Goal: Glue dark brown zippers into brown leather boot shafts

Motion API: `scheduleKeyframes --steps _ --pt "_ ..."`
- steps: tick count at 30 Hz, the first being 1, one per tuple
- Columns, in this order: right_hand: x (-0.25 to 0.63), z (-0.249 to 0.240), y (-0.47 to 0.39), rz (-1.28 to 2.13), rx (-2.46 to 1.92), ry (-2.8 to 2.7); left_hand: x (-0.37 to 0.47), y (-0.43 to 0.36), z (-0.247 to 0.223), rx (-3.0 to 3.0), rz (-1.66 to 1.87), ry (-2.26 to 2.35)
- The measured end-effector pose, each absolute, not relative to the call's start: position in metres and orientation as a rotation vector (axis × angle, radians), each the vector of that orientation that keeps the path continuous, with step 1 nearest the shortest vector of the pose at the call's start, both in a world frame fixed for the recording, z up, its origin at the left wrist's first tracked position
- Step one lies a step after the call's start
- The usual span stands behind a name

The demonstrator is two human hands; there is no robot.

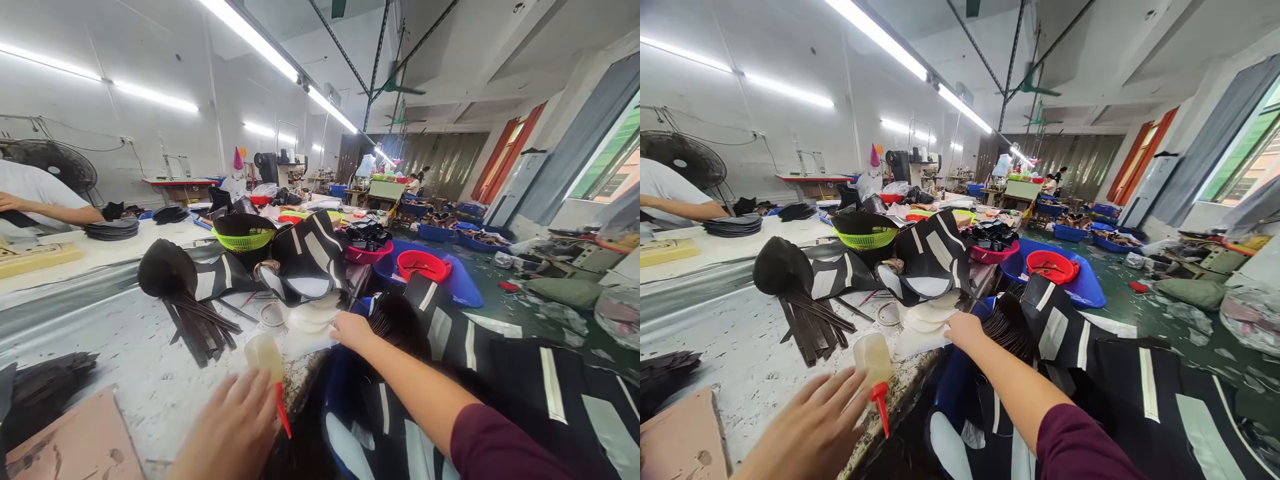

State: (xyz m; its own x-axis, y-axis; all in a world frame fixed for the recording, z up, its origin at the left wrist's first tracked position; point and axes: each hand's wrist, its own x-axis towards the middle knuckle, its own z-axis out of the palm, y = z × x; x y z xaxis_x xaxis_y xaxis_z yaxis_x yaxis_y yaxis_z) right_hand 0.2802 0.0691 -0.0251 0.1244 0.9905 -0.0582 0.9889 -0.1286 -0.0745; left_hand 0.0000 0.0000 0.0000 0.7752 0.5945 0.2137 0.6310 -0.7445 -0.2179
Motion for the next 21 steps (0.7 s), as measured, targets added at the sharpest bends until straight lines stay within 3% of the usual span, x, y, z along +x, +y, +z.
scheduleKeyframes --steps 3,7,21 --pt "0.271 -0.026 0.071 0.123 -2.325 -1.937 0.075 0.048 0.014 -2.772 0.093 -0.928" --pt "0.264 -0.031 0.079 0.147 -2.276 -1.773 0.138 0.106 0.011 -2.757 0.164 -1.003" --pt "0.254 -0.033 0.084 0.307 -2.192 -1.406 0.159 0.152 -0.007 -2.728 0.345 -0.913"
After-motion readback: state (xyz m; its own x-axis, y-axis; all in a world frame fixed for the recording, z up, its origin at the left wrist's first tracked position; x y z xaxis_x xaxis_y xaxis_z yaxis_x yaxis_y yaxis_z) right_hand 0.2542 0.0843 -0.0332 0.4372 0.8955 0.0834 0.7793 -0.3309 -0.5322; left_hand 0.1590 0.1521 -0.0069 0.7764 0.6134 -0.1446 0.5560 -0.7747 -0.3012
